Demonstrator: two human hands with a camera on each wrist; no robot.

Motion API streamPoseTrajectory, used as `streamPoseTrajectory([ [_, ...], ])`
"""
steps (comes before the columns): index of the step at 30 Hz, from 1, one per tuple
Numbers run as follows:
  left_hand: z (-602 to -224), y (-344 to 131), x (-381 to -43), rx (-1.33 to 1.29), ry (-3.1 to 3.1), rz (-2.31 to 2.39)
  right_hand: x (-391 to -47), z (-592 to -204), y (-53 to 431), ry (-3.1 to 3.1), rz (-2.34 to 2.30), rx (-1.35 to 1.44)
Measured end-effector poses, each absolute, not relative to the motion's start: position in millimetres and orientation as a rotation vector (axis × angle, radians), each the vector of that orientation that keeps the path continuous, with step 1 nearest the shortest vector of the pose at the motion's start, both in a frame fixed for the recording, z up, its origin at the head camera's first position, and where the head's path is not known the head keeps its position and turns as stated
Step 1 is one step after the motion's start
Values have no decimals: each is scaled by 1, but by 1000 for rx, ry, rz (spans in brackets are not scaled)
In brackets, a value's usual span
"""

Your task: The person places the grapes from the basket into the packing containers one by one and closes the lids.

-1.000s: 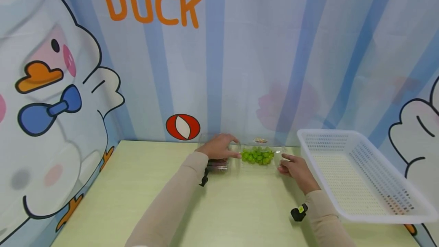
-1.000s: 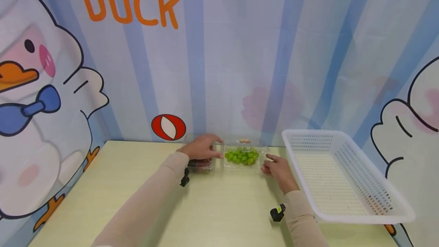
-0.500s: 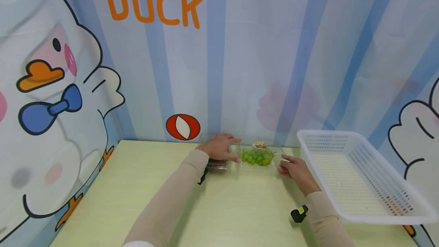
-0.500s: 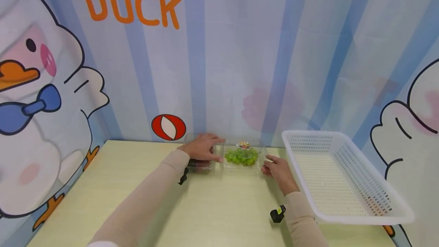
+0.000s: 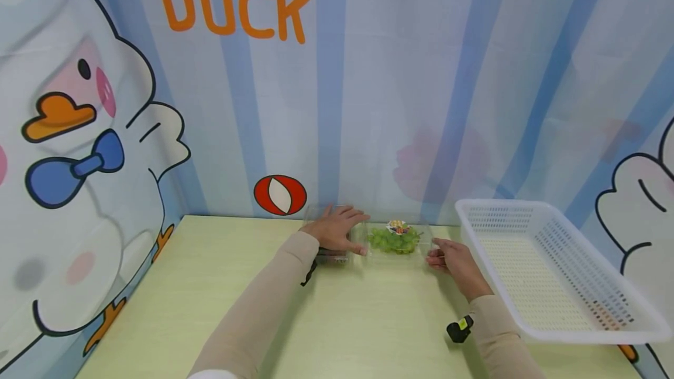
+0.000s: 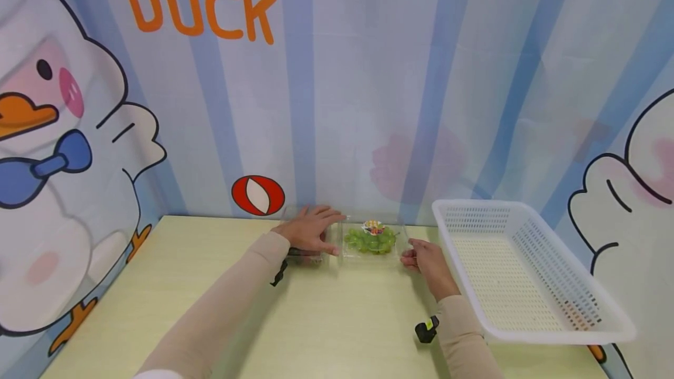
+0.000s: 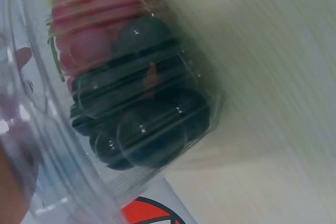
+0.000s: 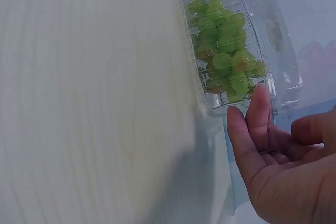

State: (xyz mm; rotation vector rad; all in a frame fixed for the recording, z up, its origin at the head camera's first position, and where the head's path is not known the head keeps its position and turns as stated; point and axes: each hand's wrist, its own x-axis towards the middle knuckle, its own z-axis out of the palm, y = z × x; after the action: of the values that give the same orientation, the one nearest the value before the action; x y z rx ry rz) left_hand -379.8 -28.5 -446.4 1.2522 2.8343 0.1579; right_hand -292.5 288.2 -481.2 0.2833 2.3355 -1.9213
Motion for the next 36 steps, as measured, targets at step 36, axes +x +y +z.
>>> streamPoseTrajectory([
  [36, -452, -22, -383, 1276, 2849, 113, -289, -477, 284, 2346, -1949, 247],
])
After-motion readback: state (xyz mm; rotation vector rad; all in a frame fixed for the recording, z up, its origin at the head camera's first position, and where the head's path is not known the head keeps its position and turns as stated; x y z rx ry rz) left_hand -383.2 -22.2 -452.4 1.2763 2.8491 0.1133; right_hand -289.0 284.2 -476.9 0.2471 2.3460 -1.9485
